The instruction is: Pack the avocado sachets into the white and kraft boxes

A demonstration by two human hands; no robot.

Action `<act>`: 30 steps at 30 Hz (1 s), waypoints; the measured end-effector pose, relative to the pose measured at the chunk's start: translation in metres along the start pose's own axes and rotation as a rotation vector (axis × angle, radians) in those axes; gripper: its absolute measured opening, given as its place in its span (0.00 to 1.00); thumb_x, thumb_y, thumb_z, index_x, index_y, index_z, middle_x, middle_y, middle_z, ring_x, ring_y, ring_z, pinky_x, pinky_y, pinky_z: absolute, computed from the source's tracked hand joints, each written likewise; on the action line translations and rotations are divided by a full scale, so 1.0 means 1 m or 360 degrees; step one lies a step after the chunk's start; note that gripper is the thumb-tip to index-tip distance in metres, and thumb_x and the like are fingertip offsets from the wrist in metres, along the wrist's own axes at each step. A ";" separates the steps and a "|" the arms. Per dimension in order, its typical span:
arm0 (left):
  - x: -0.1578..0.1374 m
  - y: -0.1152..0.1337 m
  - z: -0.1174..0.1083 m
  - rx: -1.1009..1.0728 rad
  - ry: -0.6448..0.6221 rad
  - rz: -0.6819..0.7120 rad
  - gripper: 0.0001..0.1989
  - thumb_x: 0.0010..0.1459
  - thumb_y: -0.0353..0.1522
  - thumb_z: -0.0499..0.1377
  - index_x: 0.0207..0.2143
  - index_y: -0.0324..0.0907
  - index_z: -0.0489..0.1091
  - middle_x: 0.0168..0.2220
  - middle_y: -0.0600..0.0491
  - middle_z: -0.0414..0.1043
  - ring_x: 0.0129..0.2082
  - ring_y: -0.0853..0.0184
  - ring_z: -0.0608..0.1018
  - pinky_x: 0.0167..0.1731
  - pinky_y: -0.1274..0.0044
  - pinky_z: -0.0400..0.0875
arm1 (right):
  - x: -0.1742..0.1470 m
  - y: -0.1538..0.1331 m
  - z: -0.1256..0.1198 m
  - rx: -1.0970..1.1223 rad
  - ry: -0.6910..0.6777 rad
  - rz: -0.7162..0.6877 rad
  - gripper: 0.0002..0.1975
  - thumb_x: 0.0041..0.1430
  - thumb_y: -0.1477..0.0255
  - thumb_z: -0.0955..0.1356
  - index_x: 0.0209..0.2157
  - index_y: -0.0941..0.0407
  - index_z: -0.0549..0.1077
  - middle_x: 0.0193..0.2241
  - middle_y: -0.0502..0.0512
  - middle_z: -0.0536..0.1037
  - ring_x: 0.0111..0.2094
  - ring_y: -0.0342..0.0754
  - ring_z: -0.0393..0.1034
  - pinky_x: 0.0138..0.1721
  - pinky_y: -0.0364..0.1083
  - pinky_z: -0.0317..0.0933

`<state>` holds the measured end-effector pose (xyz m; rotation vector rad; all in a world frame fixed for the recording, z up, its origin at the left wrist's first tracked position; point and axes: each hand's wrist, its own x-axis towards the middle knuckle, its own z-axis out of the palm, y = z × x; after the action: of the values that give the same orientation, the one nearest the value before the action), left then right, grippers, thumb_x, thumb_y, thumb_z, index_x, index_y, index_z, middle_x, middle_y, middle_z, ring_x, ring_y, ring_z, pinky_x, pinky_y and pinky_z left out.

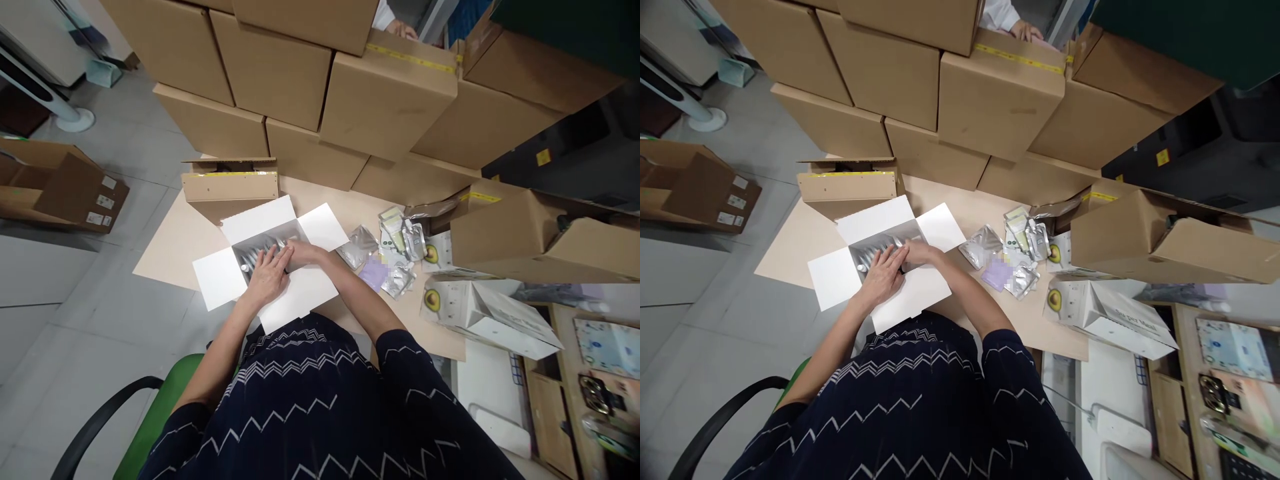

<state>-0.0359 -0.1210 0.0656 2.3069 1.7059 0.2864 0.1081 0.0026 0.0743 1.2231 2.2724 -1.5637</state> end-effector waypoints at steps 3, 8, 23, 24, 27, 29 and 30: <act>0.004 -0.002 0.001 -0.0013 -0.0028 0.0015 0.33 0.62 0.29 0.49 0.70 0.39 0.55 0.66 0.43 0.64 0.70 0.46 0.58 0.66 0.48 0.51 | -0.038 0.019 -0.020 0.0249 0.0223 -0.0191 0.16 0.55 0.62 0.72 0.42 0.57 0.75 0.40 0.56 0.81 0.38 0.48 0.75 0.38 0.43 0.67; 0.005 -0.003 0.003 0.0013 -0.0005 0.0087 0.24 0.64 0.32 0.50 0.61 0.42 0.70 0.65 0.44 0.66 0.69 0.46 0.60 0.65 0.48 0.53 | -0.088 0.097 -0.050 0.0556 0.1242 0.0301 0.26 0.67 0.53 0.61 0.50 0.61 0.73 0.42 0.64 0.80 0.37 0.48 0.75 0.40 0.46 0.69; 0.004 0.000 0.000 0.0139 -0.0052 0.0099 0.26 0.64 0.31 0.49 0.63 0.44 0.67 0.68 0.48 0.61 0.68 0.43 0.61 0.63 0.48 0.55 | -0.079 0.181 0.009 -0.0852 0.0790 0.0849 0.27 0.68 0.78 0.53 0.66 0.66 0.61 0.62 0.78 0.66 0.54 0.63 0.70 0.52 0.55 0.63; 0.005 0.001 -0.001 0.0136 -0.0060 0.0113 0.26 0.64 0.31 0.50 0.63 0.46 0.68 0.68 0.50 0.61 0.67 0.43 0.62 0.62 0.47 0.56 | -0.082 0.178 0.006 -0.0782 0.0853 0.0885 0.26 0.69 0.77 0.53 0.63 0.66 0.64 0.57 0.77 0.71 0.51 0.62 0.72 0.51 0.54 0.64; 0.006 0.001 -0.005 0.0110 -0.0068 0.0149 0.25 0.63 0.32 0.50 0.61 0.49 0.70 0.67 0.51 0.64 0.65 0.42 0.63 0.59 0.47 0.58 | -0.096 0.171 -0.006 -0.0514 0.1137 0.1051 0.23 0.70 0.72 0.53 0.58 0.63 0.69 0.42 0.71 0.79 0.44 0.59 0.75 0.47 0.53 0.65; 0.007 0.001 -0.006 0.0108 -0.0062 0.0163 0.24 0.63 0.32 0.50 0.59 0.48 0.72 0.66 0.50 0.65 0.64 0.41 0.64 0.57 0.47 0.59 | -0.108 0.168 -0.016 -0.0316 0.1430 0.1078 0.22 0.68 0.71 0.54 0.52 0.62 0.71 0.36 0.65 0.78 0.41 0.57 0.74 0.46 0.53 0.65; 0.008 0.001 -0.007 0.0115 -0.0055 0.0165 0.24 0.63 0.32 0.50 0.59 0.47 0.72 0.66 0.49 0.66 0.63 0.42 0.65 0.57 0.47 0.59 | -0.115 0.167 -0.021 -0.0200 0.1595 0.1044 0.20 0.67 0.70 0.54 0.48 0.61 0.72 0.34 0.63 0.77 0.40 0.56 0.74 0.45 0.52 0.66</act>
<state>-0.0351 -0.1133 0.0724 2.4420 1.6090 0.2063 0.3038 -0.0194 0.0209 2.7432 1.8883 -0.5853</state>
